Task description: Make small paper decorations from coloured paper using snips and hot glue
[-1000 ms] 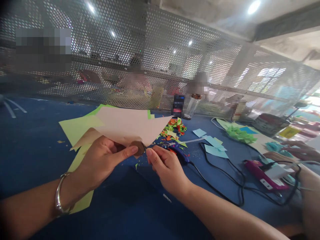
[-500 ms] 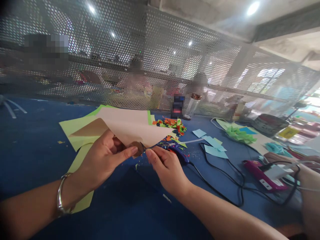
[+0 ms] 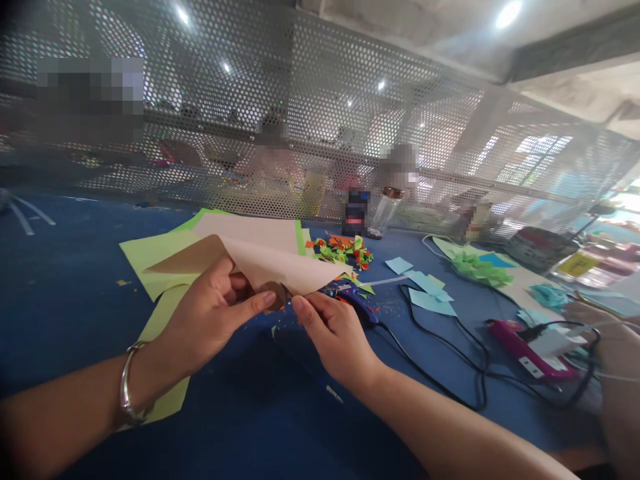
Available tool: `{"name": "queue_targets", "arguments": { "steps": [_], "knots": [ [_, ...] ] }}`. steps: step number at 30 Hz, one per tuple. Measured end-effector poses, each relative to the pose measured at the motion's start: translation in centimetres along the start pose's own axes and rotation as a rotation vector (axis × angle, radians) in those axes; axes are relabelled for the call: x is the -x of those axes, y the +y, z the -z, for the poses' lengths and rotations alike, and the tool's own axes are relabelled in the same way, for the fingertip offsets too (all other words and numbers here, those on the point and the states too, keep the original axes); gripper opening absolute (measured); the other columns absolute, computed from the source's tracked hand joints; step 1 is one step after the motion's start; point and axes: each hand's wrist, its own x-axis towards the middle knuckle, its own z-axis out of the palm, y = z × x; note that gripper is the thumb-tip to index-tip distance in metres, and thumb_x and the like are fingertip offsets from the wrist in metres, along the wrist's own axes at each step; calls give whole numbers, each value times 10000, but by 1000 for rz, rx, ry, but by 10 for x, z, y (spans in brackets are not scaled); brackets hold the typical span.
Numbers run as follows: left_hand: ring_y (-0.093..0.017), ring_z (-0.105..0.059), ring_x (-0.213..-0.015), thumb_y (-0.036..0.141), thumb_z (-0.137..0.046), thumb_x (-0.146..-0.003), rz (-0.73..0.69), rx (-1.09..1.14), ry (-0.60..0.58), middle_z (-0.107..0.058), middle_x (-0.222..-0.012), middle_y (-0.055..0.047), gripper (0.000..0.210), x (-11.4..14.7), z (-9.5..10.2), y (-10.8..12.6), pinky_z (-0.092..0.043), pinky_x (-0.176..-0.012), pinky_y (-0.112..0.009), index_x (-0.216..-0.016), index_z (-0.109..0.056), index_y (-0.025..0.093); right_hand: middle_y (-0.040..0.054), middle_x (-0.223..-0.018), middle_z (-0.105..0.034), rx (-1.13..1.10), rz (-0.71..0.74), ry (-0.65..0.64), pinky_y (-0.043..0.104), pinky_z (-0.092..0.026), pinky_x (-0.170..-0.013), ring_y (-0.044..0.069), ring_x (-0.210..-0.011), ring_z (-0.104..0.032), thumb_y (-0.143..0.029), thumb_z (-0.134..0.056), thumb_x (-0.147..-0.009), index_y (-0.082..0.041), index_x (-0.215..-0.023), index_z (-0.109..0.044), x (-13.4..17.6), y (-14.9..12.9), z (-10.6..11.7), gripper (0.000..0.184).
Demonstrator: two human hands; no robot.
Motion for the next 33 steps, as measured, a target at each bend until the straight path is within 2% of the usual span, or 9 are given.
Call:
{"name": "queue_targets", "arguments": {
  "steps": [4, 8, 18, 29, 33],
  "knots": [
    [-185, -702, -855, 215, -735, -837, -21, -32, 1, -747, -930, -49, 413, -2, 0, -1, -559, -790, -287, -1190, -523, 182, -53, -580, -316, 39, 11, 13, 261, -167, -466, 91, -498, -234, -542, -482, -981, -200, -714, -492, 0, -1, 0, 434],
    [-202, -714, -895, 210, -716, -848, -33, -69, -9, -752, -968, -49, 443, -3, 1, -4, -571, -795, -307, -1224, -484, 186, -58, -577, -303, 36, 32, 18, 251, -190, -463, 83, -495, -241, -529, -483, -986, -193, -712, -492, -1, -2, -1, 434],
    [-183, -702, -784, 224, -697, -856, -112, -431, 49, -743, -856, -22, 372, -1, 4, 2, -525, -674, -270, -1163, -493, 178, -57, -555, -344, -23, 10, 17, 231, -195, -433, 67, -473, -237, -550, -483, -980, -174, -713, -532, -2, -1, -5, 464],
    [-165, -688, -704, 219, -694, -853, -148, -527, 81, -728, -809, -7, 322, 1, 5, 1, -516, -639, -265, -1100, -490, 183, -72, -529, -305, -81, -30, -4, 219, -179, -410, 60, -456, -219, -567, -493, -973, -164, -734, -570, -1, -1, -5, 475],
    [-177, -703, -742, 236, -683, -868, -137, -487, 68, -735, -838, -8, 357, -1, 6, -1, -521, -653, -276, -1154, -476, 191, -77, -523, -291, -91, -37, -3, 221, -176, -408, 59, -449, -208, -567, -496, -972, -164, -732, -575, 0, -4, -5, 476]
  ]
}}
